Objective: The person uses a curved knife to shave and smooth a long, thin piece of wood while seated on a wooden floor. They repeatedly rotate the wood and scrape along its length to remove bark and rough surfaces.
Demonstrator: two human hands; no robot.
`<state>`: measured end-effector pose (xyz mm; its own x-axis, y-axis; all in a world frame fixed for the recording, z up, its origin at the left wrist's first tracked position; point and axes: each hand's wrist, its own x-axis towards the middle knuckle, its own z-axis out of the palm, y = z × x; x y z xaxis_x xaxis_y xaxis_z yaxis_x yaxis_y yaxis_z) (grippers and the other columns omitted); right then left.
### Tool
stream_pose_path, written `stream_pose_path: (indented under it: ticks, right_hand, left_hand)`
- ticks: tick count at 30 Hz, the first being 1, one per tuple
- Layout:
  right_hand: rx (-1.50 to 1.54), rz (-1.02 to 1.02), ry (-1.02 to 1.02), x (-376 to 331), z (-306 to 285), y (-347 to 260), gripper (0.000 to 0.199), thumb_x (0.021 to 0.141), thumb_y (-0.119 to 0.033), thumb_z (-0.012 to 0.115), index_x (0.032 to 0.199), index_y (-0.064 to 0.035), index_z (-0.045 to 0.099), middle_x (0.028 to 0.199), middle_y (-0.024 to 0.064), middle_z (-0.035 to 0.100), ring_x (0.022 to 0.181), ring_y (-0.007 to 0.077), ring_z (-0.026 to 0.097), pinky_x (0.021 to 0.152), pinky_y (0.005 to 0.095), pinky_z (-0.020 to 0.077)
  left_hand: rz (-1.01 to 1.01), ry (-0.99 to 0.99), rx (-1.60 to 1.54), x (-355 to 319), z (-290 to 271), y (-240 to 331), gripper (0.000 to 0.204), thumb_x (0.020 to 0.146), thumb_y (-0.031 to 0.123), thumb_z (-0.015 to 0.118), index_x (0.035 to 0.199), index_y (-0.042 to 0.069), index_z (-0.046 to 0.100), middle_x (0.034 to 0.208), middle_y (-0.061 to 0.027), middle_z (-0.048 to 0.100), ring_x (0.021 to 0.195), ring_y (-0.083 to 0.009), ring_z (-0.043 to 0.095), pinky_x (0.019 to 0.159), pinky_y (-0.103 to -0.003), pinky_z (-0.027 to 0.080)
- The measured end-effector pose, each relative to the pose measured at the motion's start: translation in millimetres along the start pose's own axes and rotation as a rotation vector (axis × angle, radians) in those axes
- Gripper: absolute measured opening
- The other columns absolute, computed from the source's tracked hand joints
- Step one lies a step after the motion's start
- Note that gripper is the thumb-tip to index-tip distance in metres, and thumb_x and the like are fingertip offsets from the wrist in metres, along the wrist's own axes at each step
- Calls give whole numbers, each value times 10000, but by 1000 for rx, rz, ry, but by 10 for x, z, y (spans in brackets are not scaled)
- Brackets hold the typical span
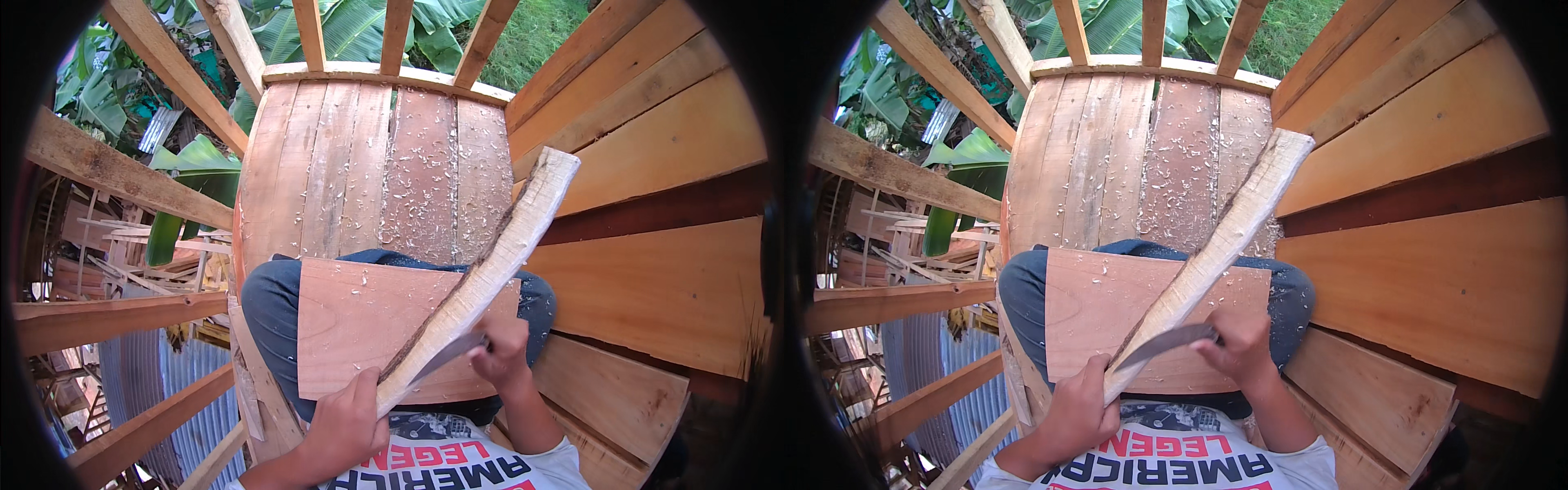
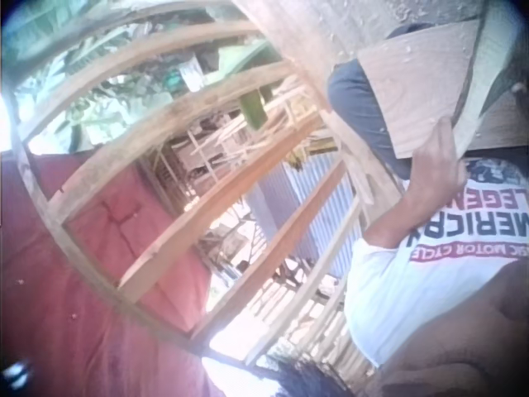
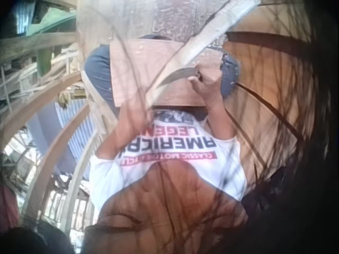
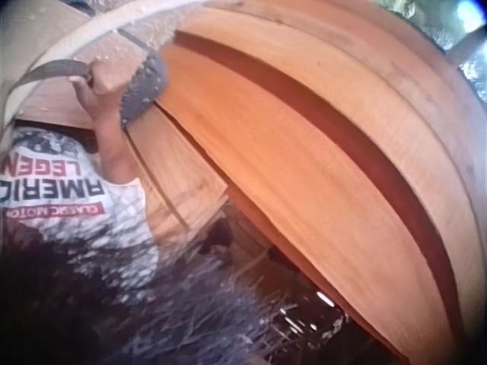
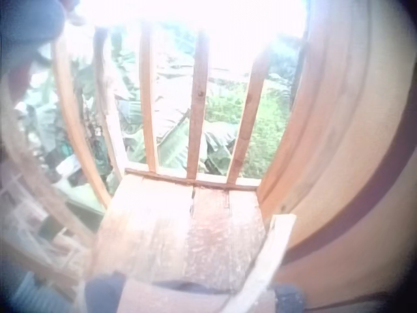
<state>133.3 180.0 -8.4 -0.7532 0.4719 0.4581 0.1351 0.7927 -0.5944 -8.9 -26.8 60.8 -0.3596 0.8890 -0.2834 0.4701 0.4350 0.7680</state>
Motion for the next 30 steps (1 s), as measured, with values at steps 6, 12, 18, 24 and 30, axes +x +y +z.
stream_pose_path:
  ticks: [6, 12, 18, 24, 30]
  right_hand:
    - [82, 247, 77, 11, -65, 137, 610, 946, -529, 457, 597, -29, 458, 492, 51, 440, 419, 165, 448, 430, 297, 331]
    - [225, 636, 196, 10, -199, 394, 552, 936, -437, 535, 614, 0, 435, 516, 93, 353, 447, 171, 369, 452, 324, 308]
    - [132, 619, 34, 68, -260, 284, 527, 930, -426, 566, 680, 32, 491, 526, 26, 354, 521, 63, 359, 457, 284, 299]
    - [244, 541, -67, -240, -107, -34, 440, 875, -359, 655, 680, 17, 534, 537, 109, 446, 454, 197, 445, 448, 325, 355]
    - [137, 309, -203, -383, -132, -163, 431, 846, -370, 671, 646, -12, 537, 565, 154, 506, 501, 333, 560, 451, 380, 410]
  left_hand:
    - [-16, -111, -22, 42, 83, 13, 423, 708, 6, 573, 1108, -63, 454, 783, -279, 584, 707, -450, 602, 640, -488, 484]
    - [-17, -70, -1, 12, 102, 5, 393, 716, 9, 569, 1088, -60, 465, 780, -285, 585, 712, -454, 603, 643, -489, 480]
    - [-104, -38, -11, 144, 82, 26, 316, 763, 25, 578, 1061, -25, 483, 727, -280, 583, 707, -459, 601, 628, -484, 470]
    - [-196, -125, -218, 193, 115, 52, 292, 831, 126, 620, 1042, -30, 492, 773, -266, 610, 702, -447, 622, 627, -452, 484]
    - [-116, -114, -138, 203, 294, 9, 276, 840, 120, 621, 1038, -23, 491, 761, -257, 609, 715, -431, 632, 627, -433, 483]
